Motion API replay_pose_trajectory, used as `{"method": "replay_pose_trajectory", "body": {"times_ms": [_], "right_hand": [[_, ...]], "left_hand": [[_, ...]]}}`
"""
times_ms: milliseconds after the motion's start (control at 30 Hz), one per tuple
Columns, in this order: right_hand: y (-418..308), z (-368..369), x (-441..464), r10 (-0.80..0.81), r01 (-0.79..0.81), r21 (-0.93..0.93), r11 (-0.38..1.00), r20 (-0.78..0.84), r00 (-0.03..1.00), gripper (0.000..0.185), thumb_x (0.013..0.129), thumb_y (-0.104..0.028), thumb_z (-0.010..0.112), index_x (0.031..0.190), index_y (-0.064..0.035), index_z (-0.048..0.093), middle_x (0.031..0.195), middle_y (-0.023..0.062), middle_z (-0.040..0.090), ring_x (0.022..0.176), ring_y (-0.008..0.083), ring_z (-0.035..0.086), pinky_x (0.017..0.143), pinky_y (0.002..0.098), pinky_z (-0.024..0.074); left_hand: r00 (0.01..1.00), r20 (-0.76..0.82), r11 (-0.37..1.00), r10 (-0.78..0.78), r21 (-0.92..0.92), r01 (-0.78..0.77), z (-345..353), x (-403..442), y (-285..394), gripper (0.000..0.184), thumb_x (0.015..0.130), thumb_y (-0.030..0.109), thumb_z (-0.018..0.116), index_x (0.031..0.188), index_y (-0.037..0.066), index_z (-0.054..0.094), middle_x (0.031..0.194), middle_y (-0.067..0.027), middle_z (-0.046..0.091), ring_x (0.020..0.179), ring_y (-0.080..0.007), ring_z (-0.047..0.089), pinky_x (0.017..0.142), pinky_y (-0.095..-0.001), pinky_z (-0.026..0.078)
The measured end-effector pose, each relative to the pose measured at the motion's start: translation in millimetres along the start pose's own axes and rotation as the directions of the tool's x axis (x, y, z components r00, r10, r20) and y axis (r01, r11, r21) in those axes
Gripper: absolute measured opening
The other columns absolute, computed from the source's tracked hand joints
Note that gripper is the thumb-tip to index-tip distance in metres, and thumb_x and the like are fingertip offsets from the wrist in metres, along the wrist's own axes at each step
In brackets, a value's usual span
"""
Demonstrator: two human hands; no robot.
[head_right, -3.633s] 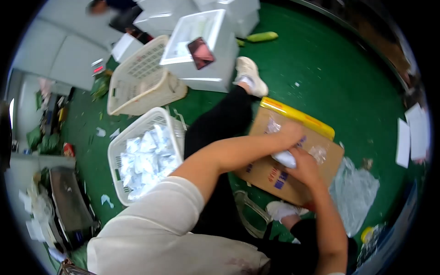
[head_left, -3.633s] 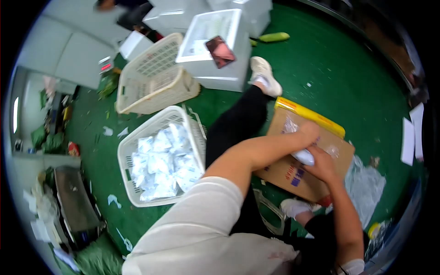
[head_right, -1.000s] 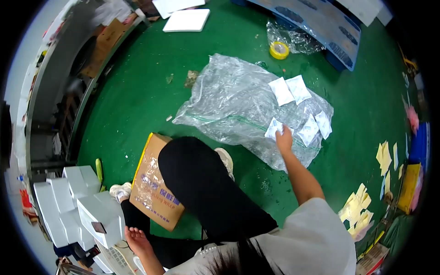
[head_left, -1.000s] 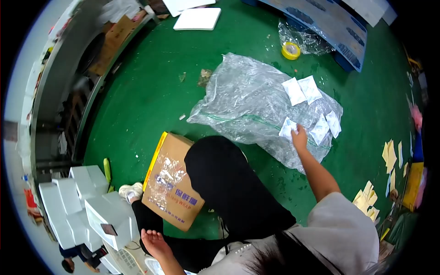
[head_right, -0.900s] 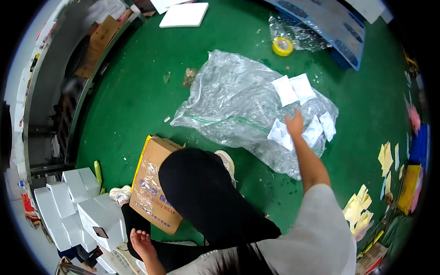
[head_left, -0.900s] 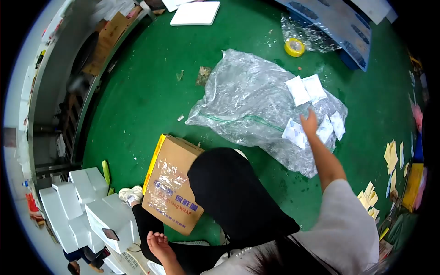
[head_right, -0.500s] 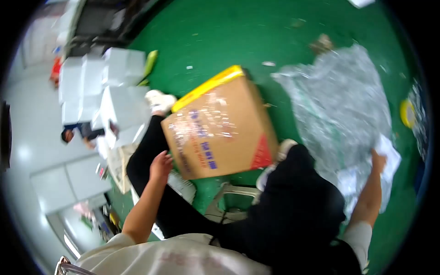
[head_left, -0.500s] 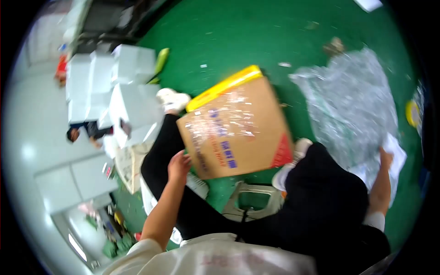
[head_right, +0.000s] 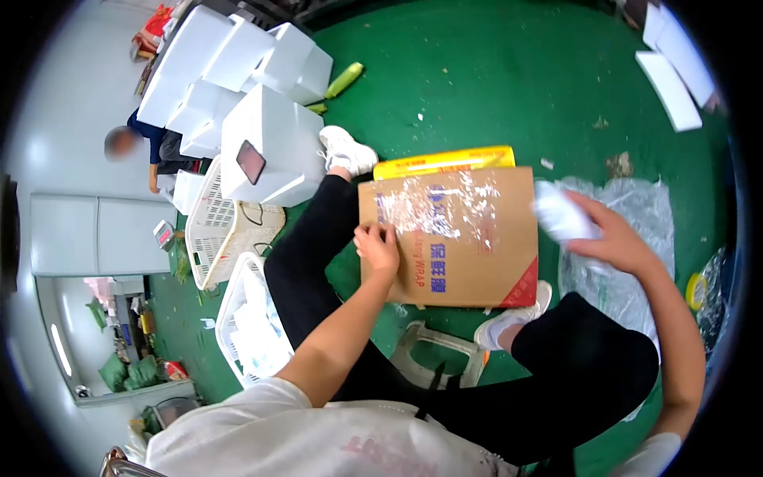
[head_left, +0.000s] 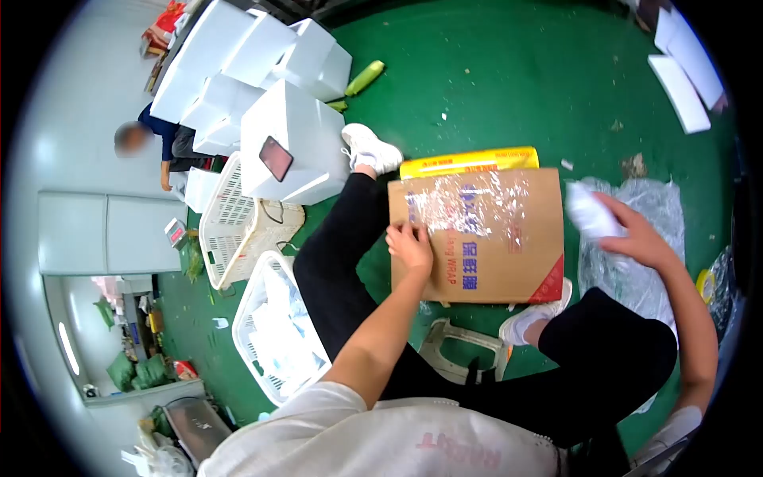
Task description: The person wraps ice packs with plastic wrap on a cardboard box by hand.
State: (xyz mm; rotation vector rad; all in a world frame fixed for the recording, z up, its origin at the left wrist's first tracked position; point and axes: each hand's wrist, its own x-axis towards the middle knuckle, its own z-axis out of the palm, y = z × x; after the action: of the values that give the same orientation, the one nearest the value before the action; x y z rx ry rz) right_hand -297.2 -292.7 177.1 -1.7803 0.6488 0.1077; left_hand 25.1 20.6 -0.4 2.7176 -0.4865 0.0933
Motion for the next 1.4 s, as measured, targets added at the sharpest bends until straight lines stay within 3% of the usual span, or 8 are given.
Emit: {"method": "replay_pose_trajectory", "body": {"times_ms": [400, 533, 700, 933, 1067, 1167, 1300, 1400], "right_hand": [[-46.5, 241.0, 170.8, -0.531, 0.178, -0.808, 0.562, -0.188, 0.826, 0.077, 0.072, -0.023, 0.078, 0.143, -0.0197, 0.046, 0.142, 0.0246, 0.04, 0.131, 0.0393, 0.042, 0.107, 0.0487, 0.0361], [-1.8, 228.8, 116.1, 0.017, -0.248, -0.242, 0.938, -0.681, 0.732, 0.072, 0.082, -0.035, 0.071, 0.137, 0.0019, 0.043, 0.139, 0.0259, 0.045, 0.126, 0.0412, 0.046, 0.106, 0.047, 0.038], [17.9, 239.7, 116.4, 0.325, -0.566, -0.269, 0.779, -0.599, 0.732, 0.053, 0.086, -0.044, 0.065, 0.112, 0.0022, 0.06, 0.108, 0.0246, 0.064, 0.1, 0.0416, 0.062, 0.087, 0.0488, 0.0487], [77.1, 195.5, 100.0, 0.306, -0.328, -0.09, 0.94, -0.196, 0.932, 0.032, 0.086, -0.027, 0.06, 0.066, -0.0024, 0.064, 0.058, 0.0064, 0.059, 0.05, 0.0149, 0.056, 0.047, 0.0316, 0.0406], [22.7, 163.4, 5.9, 0.328, -0.322, 0.064, 0.945, -0.158, 0.931, 0.036, 0.091, -0.027, 0.055, 0.067, -0.0007, 0.061, 0.06, 0.0052, 0.059, 0.06, 0.0159, 0.062, 0.052, 0.0315, 0.0449], [26.0, 174.3, -12.3, -0.027, 0.069, 0.093, 0.993, -0.395, 0.918, 0.025, 0.085, -0.018, 0.061, 0.075, 0.0047, 0.064, 0.131, 0.0159, 0.058, 0.104, 0.0191, 0.059, 0.081, 0.0319, 0.0468], [-26.8, 219.7, 69.7, 0.107, 0.154, 0.533, 0.832, -0.427, 0.898, 0.017, 0.088, -0.013, 0.057, 0.09, 0.0024, 0.063, 0.133, 0.0168, 0.056, 0.125, 0.0245, 0.05, 0.103, 0.037, 0.0386], [21.3, 261.2, 134.0, -0.356, 0.331, -0.156, 0.931, -0.177, 0.917, 0.057, 0.078, -0.009, 0.059, 0.134, -0.0012, 0.051, 0.14, 0.0188, 0.048, 0.135, 0.0296, 0.041, 0.112, 0.0419, 0.0308]], "left_hand": [[0.743, 0.669, 0.395, -0.007, -0.681, 0.616, -19.6, 34.9, -52.4, 0.023, 0.092, 0.013, 0.065, 0.109, 0.0, 0.058, 0.063, -0.0003, 0.055, 0.048, -0.0075, 0.046, 0.043, -0.0231, 0.036], [0.373, 0.913, 0.087, 0.166, -0.39, 0.917, -24.1, 49.3, -56.3, 0.018, 0.095, 0.024, 0.064, 0.1, 0.007, 0.062, 0.059, 0.0055, 0.043, 0.047, -0.006, 0.037, 0.043, -0.0212, 0.03], [0.181, 0.931, 0.112, 0.317, -0.226, 0.968, -21.8, 62.0, -57.3, 0.016, 0.097, 0.023, 0.06, 0.089, 0.012, 0.052, 0.057, 0.0068, 0.038, 0.048, -0.0065, 0.035, 0.045, -0.02, 0.029], [0.463, 0.886, 0.652, -0.03, -0.333, 0.681, -51.3, 64.6, -79.0, 0.021, 0.09, 0.013, 0.063, 0.072, 0.002, 0.064, 0.055, -0.0038, 0.056, 0.044, -0.0123, 0.05, 0.039, -0.0277, 0.038], [0.69, 0.72, 0.827, 0.076, -0.432, 0.36, -116.4, 37.7, -96.2, 0.018, 0.087, 0.015, 0.064, 0.078, 0.001, 0.068, 0.059, -0.0106, 0.063, 0.049, -0.022, 0.06, 0.048, -0.0345, 0.048], [0.898, 0.41, 0.91, 0.161, -0.413, 0.026, -151.7, 5.3, -72.9, 0.017, 0.086, 0.02, 0.064, 0.087, 0.004, 0.071, 0.078, -0.0142, 0.068, 0.073, -0.0303, 0.068, 0.068, -0.0382, 0.053], [0.803, 0.322, 0.336, 0.502, -0.928, 0.162, -67.7, 0.1, -11.2, 0.012, 0.092, 0.017, 0.062, 0.092, 0.006, 0.066, 0.085, -0.0028, 0.064, 0.079, -0.0121, 0.059, 0.072, -0.0272, 0.05], [0.663, 0.495, 0.764, 0.562, -0.618, -0.186, -41.5, -10.4, 5.6, 0.014, 0.084, 0.017, 0.062, 0.097, 0.015, 0.067, 0.151, -0.0239, 0.036, 0.145, -0.041, 0.022, 0.115, -0.0497, 0.023]]}}
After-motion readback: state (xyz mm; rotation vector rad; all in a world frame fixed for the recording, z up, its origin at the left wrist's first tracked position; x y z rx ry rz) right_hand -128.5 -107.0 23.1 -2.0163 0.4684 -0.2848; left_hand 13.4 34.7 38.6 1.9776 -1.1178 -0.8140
